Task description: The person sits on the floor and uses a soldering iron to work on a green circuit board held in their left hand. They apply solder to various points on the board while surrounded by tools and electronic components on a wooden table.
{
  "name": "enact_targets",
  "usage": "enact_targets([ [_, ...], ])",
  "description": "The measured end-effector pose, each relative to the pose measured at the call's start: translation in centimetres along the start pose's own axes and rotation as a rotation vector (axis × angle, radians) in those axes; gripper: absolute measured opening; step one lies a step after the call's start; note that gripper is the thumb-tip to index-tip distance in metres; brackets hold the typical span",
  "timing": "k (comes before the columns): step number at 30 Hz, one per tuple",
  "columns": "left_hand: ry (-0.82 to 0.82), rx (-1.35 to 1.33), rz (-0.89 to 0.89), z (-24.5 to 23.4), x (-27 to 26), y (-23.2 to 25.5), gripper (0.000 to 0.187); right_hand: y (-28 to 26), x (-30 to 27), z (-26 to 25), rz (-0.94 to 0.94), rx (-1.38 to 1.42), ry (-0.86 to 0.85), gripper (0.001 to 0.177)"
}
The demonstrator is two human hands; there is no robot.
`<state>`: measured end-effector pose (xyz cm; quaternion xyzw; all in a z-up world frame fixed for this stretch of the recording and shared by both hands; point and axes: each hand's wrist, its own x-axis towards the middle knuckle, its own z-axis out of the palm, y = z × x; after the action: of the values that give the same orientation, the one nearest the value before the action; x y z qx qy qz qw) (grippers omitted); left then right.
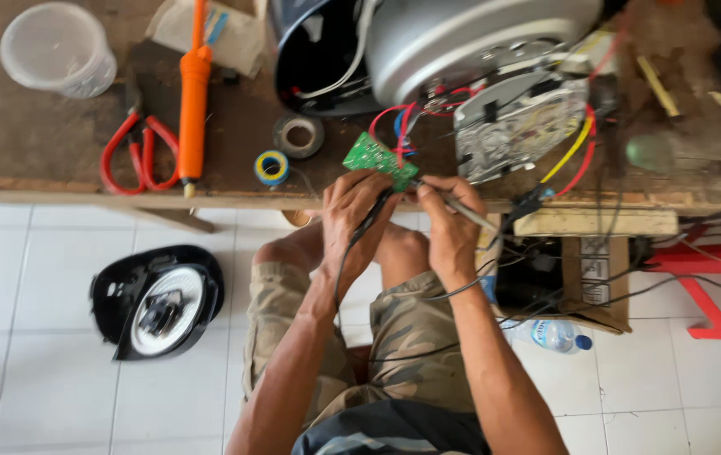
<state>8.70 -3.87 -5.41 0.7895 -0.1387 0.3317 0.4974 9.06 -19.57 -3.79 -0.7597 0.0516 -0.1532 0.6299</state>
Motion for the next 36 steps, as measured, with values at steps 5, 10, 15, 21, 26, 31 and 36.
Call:
enact_targets([
  [5, -0.060, -0.018, -0.009, -0.3, 0.8, 1.3, 0.018, -1.9, 0.3, -0.5, 0.148, 0.008, 0.052, 0.022],
  [10, -0.047, 0.025, -0.009, 0.4, 0.9, 1.2, 0.016, -1.4, 0.6, 0.1, 0.116, 0.120, 0.023, 0.018],
  [15, -0.020, 0.056, -0.030, 0.7, 0.8, 1.3, 0.016, -0.5, 0.9, -0.5, 0.137, 0.232, -0.012, 0.018],
  [21, -0.007, 0.061, -0.021, 0.7, 0.7, 1.3, 0.015, -0.7, 0.9, -0.4, 0.152, 0.263, -0.007, 0.018],
  [26, -0.009, 0.050, -0.010, 1.0, 0.7, 1.1, 0.017, -0.9, 1.2, -0.9, 0.133, 0.177, -0.007, 0.019],
  [31, 0.023, 0.067, 0.001, 0.4, 0.2, 0.9, 0.022, -0.6, 1.0, -0.9, 0.118, 0.005, -0.059, 0.020],
  [36, 0.048, 0.044, 0.033, 0.6, 0.3, 1.2, 0.018, 0.3, 1.0, -0.8, 0.105, 0.127, -0.038, 0.017],
])
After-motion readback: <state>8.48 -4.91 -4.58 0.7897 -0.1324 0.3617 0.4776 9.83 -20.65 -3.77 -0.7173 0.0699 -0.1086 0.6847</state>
